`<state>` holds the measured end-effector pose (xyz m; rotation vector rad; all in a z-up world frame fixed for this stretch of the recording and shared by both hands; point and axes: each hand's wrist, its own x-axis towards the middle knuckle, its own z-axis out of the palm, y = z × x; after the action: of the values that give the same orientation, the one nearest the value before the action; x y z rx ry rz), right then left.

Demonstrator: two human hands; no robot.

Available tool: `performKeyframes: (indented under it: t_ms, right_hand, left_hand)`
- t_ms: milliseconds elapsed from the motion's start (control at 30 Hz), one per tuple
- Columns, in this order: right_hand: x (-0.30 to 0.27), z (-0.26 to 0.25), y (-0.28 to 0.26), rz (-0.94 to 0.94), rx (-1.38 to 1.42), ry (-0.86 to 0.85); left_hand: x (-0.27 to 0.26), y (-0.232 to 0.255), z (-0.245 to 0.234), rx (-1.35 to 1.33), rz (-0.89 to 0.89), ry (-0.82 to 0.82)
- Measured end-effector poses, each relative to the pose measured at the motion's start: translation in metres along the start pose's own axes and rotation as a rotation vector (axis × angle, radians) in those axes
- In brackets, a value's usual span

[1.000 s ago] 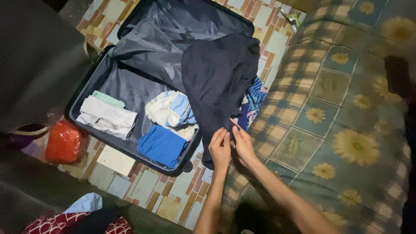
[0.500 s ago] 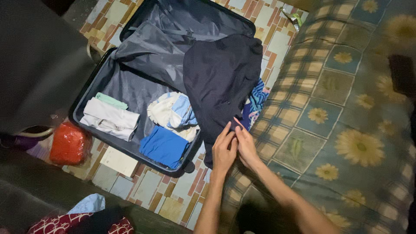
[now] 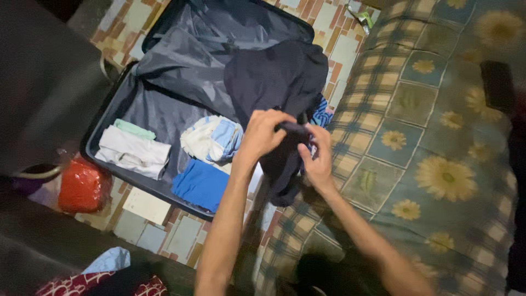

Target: The person folds various items of clothing by hand and places them into an open suitcase on the floor.

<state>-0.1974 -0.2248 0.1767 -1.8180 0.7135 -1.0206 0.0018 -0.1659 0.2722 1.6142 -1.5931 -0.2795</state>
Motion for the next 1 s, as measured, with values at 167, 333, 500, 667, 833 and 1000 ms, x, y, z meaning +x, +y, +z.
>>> performKeyframes:
  t_ms: [167,333,500,667,833,1000]
  right_hand:
    - [-0.058,0.019,0.077,0.038,-0.364,-0.026]
    - [-0.012,-0.027,0.106,0.378,-0.223,-0.136]
    - [0.104,-0.194,-0.034,0.466,-0.154,-0.169]
    - [0.15,-0.247,-0.173,-0.21,0.48,-0.185]
    - [0.195,-0.208,-0.174,-0.138,0.597,-0.155]
    - [0.289,-0.131,-0.151,0.151,0.669,0.02]
  left_hand:
    - [0.03,0.044,-0.032,-0.021,0.115,0.276]
    - [0.049,0.058,-0.065,-0.121,0.175,0.574]
    - [0.039,0.034,-0.127,-0.226,0.057,0.914]
    - [0.043,0.047,-0.146,-0.528,0.198,0.997]
    - [0.065,0.025,-0.151,-0.549,-0.051,1.153]
    - [0.097,-0.054,-0.178,-0.546,-0.036,1.059]
